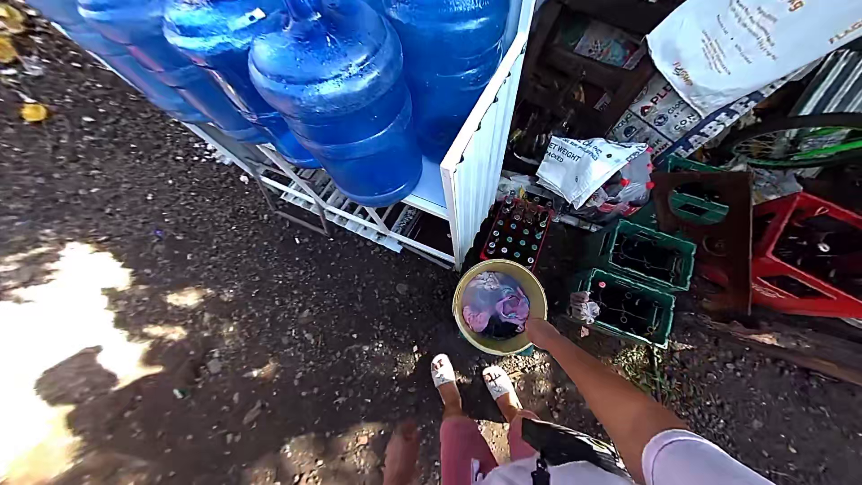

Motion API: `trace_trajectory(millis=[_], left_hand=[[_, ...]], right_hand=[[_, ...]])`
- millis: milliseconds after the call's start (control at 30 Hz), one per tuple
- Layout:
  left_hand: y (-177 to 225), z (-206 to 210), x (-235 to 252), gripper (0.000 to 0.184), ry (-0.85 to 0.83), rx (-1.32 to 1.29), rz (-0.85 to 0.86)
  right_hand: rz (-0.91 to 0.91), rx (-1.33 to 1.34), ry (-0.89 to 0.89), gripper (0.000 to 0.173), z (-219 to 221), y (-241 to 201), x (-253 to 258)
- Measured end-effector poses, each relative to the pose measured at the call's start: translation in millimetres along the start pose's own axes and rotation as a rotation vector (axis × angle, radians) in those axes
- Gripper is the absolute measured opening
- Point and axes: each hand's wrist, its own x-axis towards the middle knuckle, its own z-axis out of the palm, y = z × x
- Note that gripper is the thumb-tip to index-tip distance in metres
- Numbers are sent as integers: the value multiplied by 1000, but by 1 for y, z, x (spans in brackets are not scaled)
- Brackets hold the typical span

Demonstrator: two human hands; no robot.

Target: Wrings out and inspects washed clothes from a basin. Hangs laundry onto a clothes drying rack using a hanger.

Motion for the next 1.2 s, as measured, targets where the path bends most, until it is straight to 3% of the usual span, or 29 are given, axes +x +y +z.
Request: trace_trajectory(millis=[133,333,500,567,633,667,733,800,867,933,1033,1100,1200], left_hand=[[84,-29,47,45,-155,194,170],[168,-29,99,44,-350,325,339],[221,11,122,43,-428,285,464],[240,33,132,43,-425,330,510],[260,53,144,44,-415,399,554],[271,65,153,44,-402,425,582],[291,86,174,44,-367,471,629],[308,101,195,45,-361,535,622],[322,111,213,46,-365,581,581],[328,118,228,46,-368,581,529],[324,121,244,46,-354,529,461],[315,118,246,44,-348,480,423],[311,101,240,39,-205,370,379]], right_hand=[[73,76,-50,36,11,-21,-1],[19,141,-115,33,28,-37,40],[90,225,-72,59,50,-41,90],[97,258,-59,51,50,-42,107],[103,367,90,39,40,-38,119],[124,446,200,40,31,-32,125],[194,615,340,58,17,-16,142],[253,745,343,88,14,-2,158],[260,791,292,104,23,7,176],[288,704,204,99,32,6,189],[260,644,140,64,40,-8,193],[131,687,165,41,44,-27,175],[-9,805,173,36,35,-65,149]])
